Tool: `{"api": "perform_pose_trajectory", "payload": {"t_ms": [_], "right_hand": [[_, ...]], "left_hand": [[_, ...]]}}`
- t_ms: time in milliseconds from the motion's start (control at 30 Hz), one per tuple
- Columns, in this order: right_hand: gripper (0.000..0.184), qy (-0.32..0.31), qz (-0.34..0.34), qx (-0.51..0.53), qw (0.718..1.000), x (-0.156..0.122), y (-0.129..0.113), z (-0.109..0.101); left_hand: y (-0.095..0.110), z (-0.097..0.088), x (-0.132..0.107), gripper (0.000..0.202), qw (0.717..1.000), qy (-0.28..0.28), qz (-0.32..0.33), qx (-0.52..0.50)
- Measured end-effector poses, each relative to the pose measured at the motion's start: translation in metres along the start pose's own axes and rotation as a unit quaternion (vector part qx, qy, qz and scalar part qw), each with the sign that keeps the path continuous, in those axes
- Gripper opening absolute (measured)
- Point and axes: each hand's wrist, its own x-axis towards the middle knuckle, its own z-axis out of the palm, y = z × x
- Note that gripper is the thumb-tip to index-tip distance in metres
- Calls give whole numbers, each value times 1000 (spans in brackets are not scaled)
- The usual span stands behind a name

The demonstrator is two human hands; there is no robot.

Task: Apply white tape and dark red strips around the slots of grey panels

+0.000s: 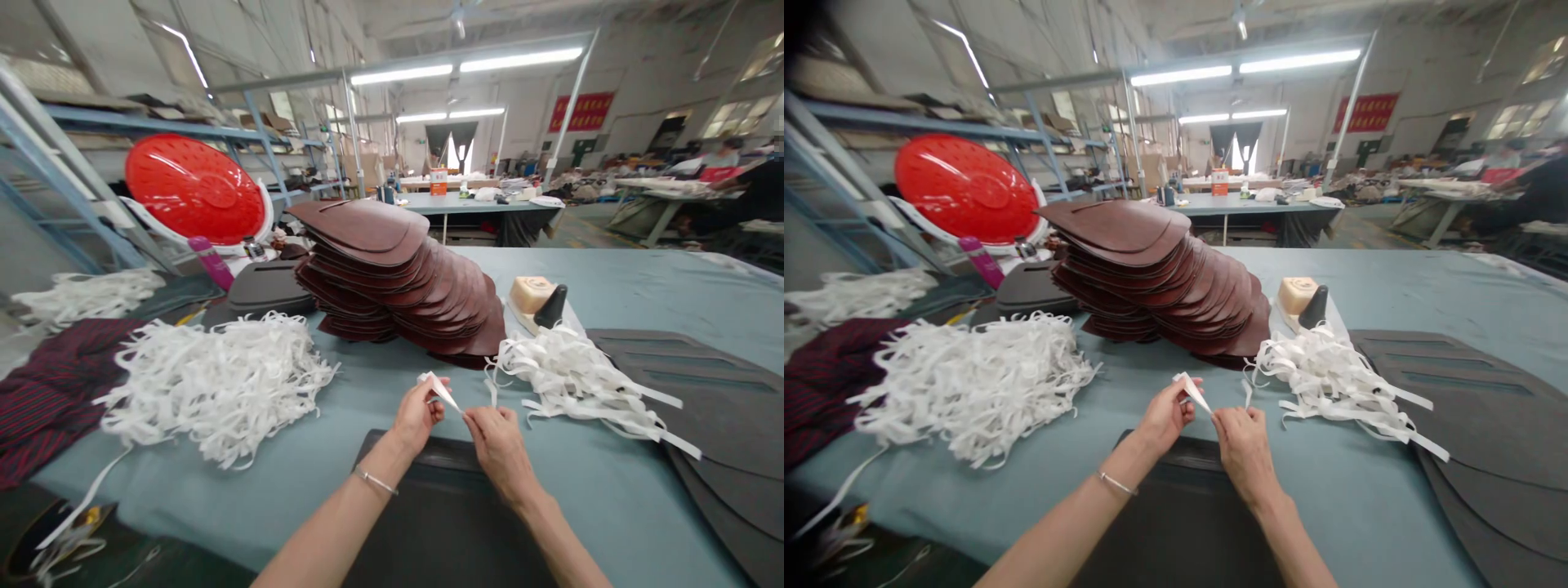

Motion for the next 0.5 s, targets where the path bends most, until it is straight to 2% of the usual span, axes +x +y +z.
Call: {"api": "perform_pose_trajectory", "payload": {"t_ms": [67, 167, 233, 300, 367, 400, 500], "right_hand": [[24, -4, -16, -5, 1000, -2, -4, 0], [24, 31, 43, 12, 999, -4, -5, 3], [23, 59, 94, 32, 993, -4, -5, 4], [23, 66, 112, 48, 990, -3, -7, 5], [23, 48, 103, 67, 991, -1, -13, 4], [23, 29, 96, 83, 991, -1, -16, 3], [26, -35, 98, 149, 983, -1, -22, -4]], "left_hand": [[0, 2, 0, 36, 999, 13, -6, -46], [1, 6, -4, 39, 999, -7, 32, -3], [0, 9, -11, 43, 995, -62, 34, 65], [-2, 14, -18, 46, 985, -135, 24, 105], [-4, 18, -23, 47, 977, -181, 21, 113], [-5, 19, -25, 46, 975, -185, 26, 123], [-5, 16, -26, 43, 958, -149, 53, 238]]}}
